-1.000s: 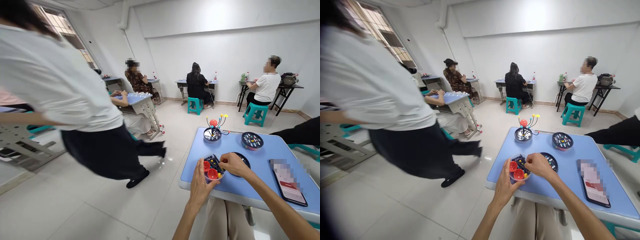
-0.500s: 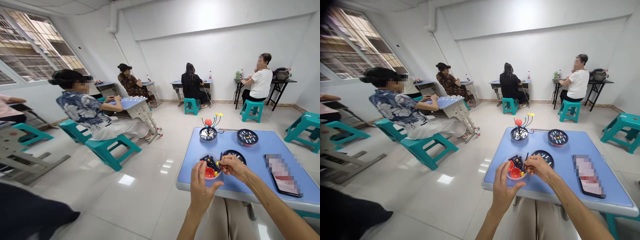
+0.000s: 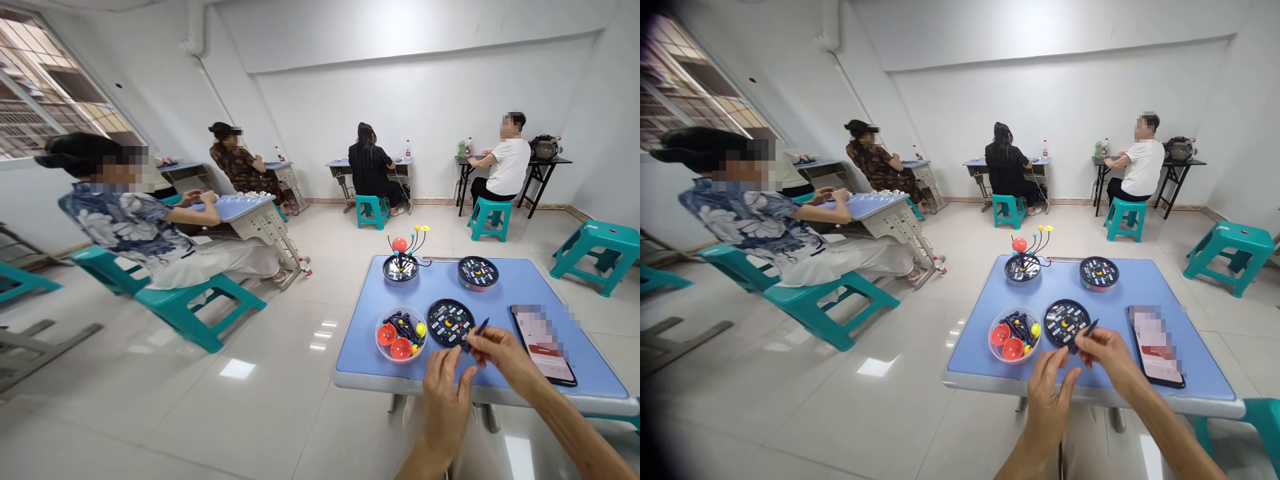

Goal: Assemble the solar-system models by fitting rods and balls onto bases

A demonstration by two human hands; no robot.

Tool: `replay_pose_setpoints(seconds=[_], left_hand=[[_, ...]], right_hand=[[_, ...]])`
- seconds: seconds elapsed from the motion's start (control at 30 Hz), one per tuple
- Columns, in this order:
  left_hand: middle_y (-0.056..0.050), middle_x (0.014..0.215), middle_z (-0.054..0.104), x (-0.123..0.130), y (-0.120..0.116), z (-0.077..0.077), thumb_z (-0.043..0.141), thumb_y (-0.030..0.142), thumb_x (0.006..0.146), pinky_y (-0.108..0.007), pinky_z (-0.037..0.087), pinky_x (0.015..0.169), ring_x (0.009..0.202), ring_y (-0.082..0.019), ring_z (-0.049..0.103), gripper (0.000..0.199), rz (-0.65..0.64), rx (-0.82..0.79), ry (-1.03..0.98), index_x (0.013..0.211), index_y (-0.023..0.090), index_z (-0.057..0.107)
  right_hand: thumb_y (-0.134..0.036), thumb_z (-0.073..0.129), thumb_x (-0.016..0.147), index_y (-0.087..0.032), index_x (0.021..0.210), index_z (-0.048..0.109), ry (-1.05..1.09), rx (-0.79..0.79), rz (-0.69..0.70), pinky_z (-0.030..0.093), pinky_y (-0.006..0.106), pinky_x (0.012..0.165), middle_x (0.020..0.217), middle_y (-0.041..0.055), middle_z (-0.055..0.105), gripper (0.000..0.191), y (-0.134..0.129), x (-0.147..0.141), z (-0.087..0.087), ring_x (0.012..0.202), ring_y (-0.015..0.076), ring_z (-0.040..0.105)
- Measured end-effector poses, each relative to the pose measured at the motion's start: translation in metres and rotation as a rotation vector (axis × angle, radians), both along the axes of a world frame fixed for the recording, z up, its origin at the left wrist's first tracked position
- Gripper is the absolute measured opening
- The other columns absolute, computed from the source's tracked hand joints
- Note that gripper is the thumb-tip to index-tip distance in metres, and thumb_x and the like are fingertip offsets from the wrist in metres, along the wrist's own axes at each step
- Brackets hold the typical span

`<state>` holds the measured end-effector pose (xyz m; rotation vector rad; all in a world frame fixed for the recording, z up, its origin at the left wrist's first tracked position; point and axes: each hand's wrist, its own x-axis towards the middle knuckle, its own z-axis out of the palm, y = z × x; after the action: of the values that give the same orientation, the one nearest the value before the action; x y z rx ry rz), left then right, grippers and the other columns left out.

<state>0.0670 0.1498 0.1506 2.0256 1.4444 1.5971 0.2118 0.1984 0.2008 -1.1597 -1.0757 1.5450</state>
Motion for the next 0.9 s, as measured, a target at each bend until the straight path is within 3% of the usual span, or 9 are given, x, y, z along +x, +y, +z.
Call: replay_pose_setpoints(seconds=[0.1,0.2,0.33,0.47,0.63,0.9], left_hand=[[-0.016,0.12,0.063,0.005,0.011,-0.017,0.049,0.028,0.096,-0.042,0.057,0.088,0.111,-0.027,0.063,0.035,0.152,0.026,0.147,0.129,0.016,0.053],[-0.023,0.134,0.054,0.009,0.023,-0.031,0.052,0.032,0.094,-0.048,0.054,0.094,0.124,-0.033,0.055,0.049,0.265,0.012,0.31,0.137,0.01,0.044],[-0.029,0.138,0.05,0.015,0.032,-0.04,0.061,0.039,0.089,-0.049,0.054,0.092,0.124,-0.037,0.055,0.068,0.366,-0.059,0.464,0.142,0.004,0.036],[-0.029,0.137,0.052,0.018,0.036,-0.038,0.067,0.038,0.085,-0.046,0.054,0.093,0.122,-0.036,0.057,0.072,0.379,-0.128,0.531,0.141,0.003,0.039],[-0.03,0.136,0.054,0.019,0.046,-0.03,0.076,0.039,0.077,-0.042,0.056,0.09,0.117,-0.035,0.061,0.077,0.396,-0.216,0.541,0.137,0.002,0.046],[-0.029,0.133,0.056,0.017,0.055,-0.026,0.076,0.037,0.077,-0.042,0.056,0.091,0.118,-0.035,0.061,0.076,0.379,-0.3,0.532,0.137,0.001,0.047]], right_hand=[[-0.046,0.08,0.063,-0.015,0.075,0.069,-0.19,0.152,-0.143,0.044,0.028,0.057,0.058,0.0001,0.061,0.035,0.034,0.009,-0.002,0.056,0.0139,0.052],[-0.045,0.076,0.063,-0.015,0.075,0.07,-0.331,0.204,-0.097,0.047,0.029,0.056,0.057,0.0003,0.062,0.033,0.063,0.005,-0.012,0.055,0.0158,0.056],[-0.04,0.065,0.071,-0.016,0.075,0.069,-0.512,0.287,-0.014,0.049,0.028,0.055,0.06,0.0008,0.065,0.024,0.076,-0.008,-0.029,0.053,0.0165,0.059],[-0.034,0.057,0.075,-0.017,0.074,0.068,-0.675,0.334,0.052,0.048,0.027,0.053,0.063,0.0023,0.068,0.02,0.078,-0.012,-0.035,0.053,0.0177,0.062],[-0.029,0.051,0.079,-0.017,0.074,0.067,-0.865,0.411,0.104,0.047,0.026,0.054,0.067,0.0044,0.07,0.021,0.079,-0.01,-0.028,0.057,0.0183,0.064],[-0.023,0.051,0.078,-0.016,0.071,0.066,-0.932,0.457,0.234,0.043,0.023,0.05,0.059,0.0029,0.067,0.017,0.084,-0.011,-0.021,0.052,0.0163,0.061]])
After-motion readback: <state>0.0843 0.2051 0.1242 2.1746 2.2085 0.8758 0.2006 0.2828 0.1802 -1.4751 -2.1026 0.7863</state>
